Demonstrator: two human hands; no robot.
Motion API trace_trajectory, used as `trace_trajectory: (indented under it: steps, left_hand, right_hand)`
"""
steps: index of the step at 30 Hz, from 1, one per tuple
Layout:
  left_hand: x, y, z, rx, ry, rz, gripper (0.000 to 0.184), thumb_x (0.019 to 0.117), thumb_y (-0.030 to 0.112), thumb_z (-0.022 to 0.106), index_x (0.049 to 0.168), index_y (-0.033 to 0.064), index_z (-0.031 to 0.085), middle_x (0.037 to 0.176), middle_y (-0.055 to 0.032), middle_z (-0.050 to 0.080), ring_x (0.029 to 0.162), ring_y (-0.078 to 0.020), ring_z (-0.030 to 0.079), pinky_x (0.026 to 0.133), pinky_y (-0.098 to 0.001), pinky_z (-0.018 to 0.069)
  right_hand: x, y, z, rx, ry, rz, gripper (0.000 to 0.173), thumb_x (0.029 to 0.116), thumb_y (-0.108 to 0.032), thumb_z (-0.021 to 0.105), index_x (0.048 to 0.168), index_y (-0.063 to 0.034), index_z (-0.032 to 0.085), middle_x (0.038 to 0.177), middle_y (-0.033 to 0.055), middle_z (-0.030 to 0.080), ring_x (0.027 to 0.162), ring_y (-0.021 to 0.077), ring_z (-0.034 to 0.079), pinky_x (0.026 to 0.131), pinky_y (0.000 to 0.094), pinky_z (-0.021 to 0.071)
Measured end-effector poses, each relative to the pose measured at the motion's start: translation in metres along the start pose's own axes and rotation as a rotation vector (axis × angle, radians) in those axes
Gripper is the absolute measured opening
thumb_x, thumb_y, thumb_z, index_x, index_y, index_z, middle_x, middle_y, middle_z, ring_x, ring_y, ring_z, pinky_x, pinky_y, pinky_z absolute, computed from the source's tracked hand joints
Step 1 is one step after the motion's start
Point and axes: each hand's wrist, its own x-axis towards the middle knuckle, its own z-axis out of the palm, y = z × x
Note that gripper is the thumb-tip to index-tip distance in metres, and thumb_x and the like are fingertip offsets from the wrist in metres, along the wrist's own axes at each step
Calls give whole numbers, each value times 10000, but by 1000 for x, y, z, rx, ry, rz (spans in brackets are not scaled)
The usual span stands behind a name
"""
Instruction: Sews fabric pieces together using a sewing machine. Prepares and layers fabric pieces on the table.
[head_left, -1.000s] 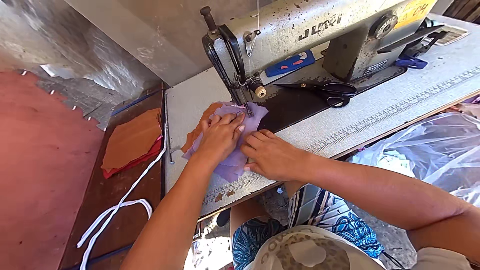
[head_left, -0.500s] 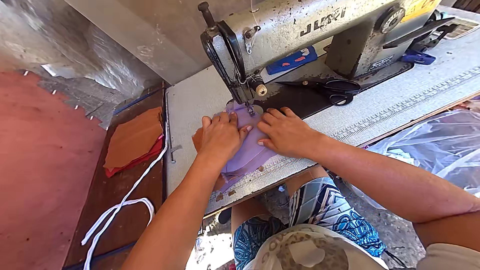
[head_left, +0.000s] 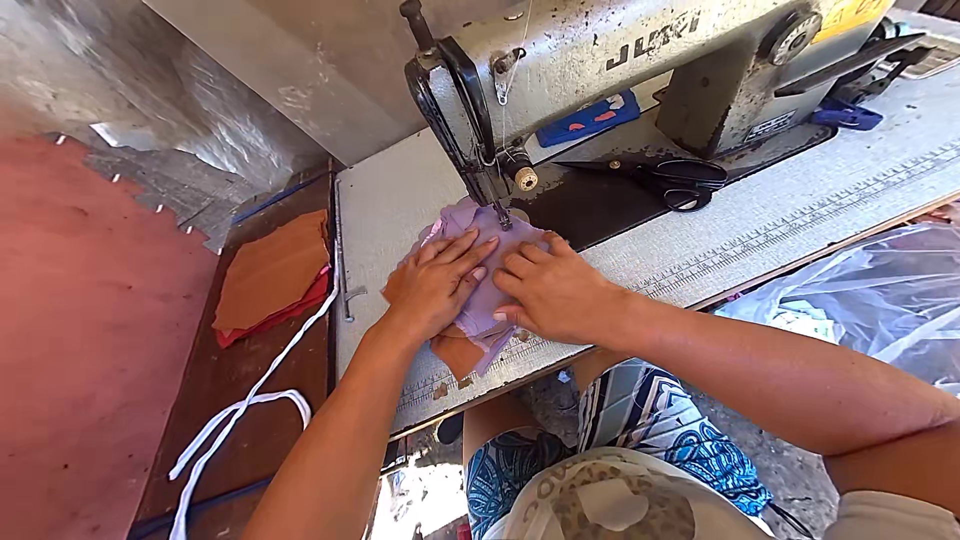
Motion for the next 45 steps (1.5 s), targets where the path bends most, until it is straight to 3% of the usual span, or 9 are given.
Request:
trace_trajectory:
  steps: [4, 13, 23, 29, 31, 34, 37, 39, 45]
  left_hand:
    - [-1, 14, -7, 58, -55, -63, 508, 1096, 458, 288, 1536, 320, 500, 1607, -8, 444, 1343, -357, 490, 933, -602, 401]
    - [0, 18, -16, 139, -108, -82, 532, 1093, 497, 241, 1548, 350, 475, 1587, -40, 470, 1304, -373, 518, 932, -585, 419]
    - [10, 30, -18, 211, -133, -140, 579, 1085, 538, 259, 1564, 283, 462, 1460, -171, 544, 1294, -387, 516, 981, -597, 397]
    - [16, 23, -24, 120, -128, -132, 540, 1098, 499, 266, 1520, 287, 528, 1301, -170, 611, 1178, -364, 576, 932, -605, 417]
    - [19, 15, -28, 12, -147, -141, 508, 1102, 491, 278, 1494, 325, 555, 1299, -153, 610, 1176, -335, 589, 913, -625, 419]
    - [26, -4, -38, -184, -207, -139, 389, 1101, 339, 415, 1435, 327, 616, 1228, -124, 597, 1108, -281, 593, 906, -589, 454]
    - [29, -17, -41, -281, -225, -115, 400, 1048, 104, 515, 1356, 296, 683, 1100, -78, 593, 1008, -189, 580, 869, -420, 499]
    - [29, -18, -43, -250, -219, -97, 440, 1033, 41, 527, 1345, 304, 690, 1045, -61, 589, 957, -170, 583, 834, -388, 505]
    - [26, -10, -40, -111, -197, -24, 450, 1031, 56, 524, 1384, 297, 666, 1023, -90, 646, 936, -254, 630, 867, -578, 447]
  right_hand:
    - [0, 15, -4, 7, 12, 27, 576, 1039, -571, 425, 1206, -90, 693, 1263, 154, 668, 1311, 381, 573, 1095, 721, 338]
    - [3, 35, -15, -57, -83, 87, 607, 908, -573, 633, 1297, -107, 657, 1363, 138, 630, 1361, 388, 523, 1130, 777, 209]
    - [18, 64, -24, -33, -255, 202, 591, 987, -434, 504, 1518, -176, 496, 1641, 38, 406, 1535, 348, 320, 1169, 761, 136]
    - [32, 91, -34, -89, -285, 240, 591, 1000, -399, 437, 1567, -236, 465, 1677, 115, 328, 1582, 389, 175, 1201, 732, 53]
    - [30, 89, -36, -124, -182, 249, 525, 962, -367, 541, 1439, -159, 613, 1612, 189, 405, 1527, 434, 281, 1180, 716, 164]
    - [21, 59, -27, -122, 117, 101, 215, 893, -138, 678, 1053, 0, 718, 1162, 260, 660, 1169, 479, 580, 910, 656, 445]
    - [10, 13, -7, -19, 62, -37, 303, 971, -256, 629, 1203, -74, 702, 1197, 139, 678, 1198, 354, 608, 955, 568, 483]
    - [8, 5, 1, -14, 23, -79, 289, 996, -274, 587, 1179, -75, 689, 1179, 123, 666, 1183, 325, 608, 981, 545, 455]
    - [-1, 20, -1, -38, 28, -55, 279, 997, -280, 561, 1154, -89, 689, 1226, 123, 664, 1239, 345, 593, 1008, 620, 422]
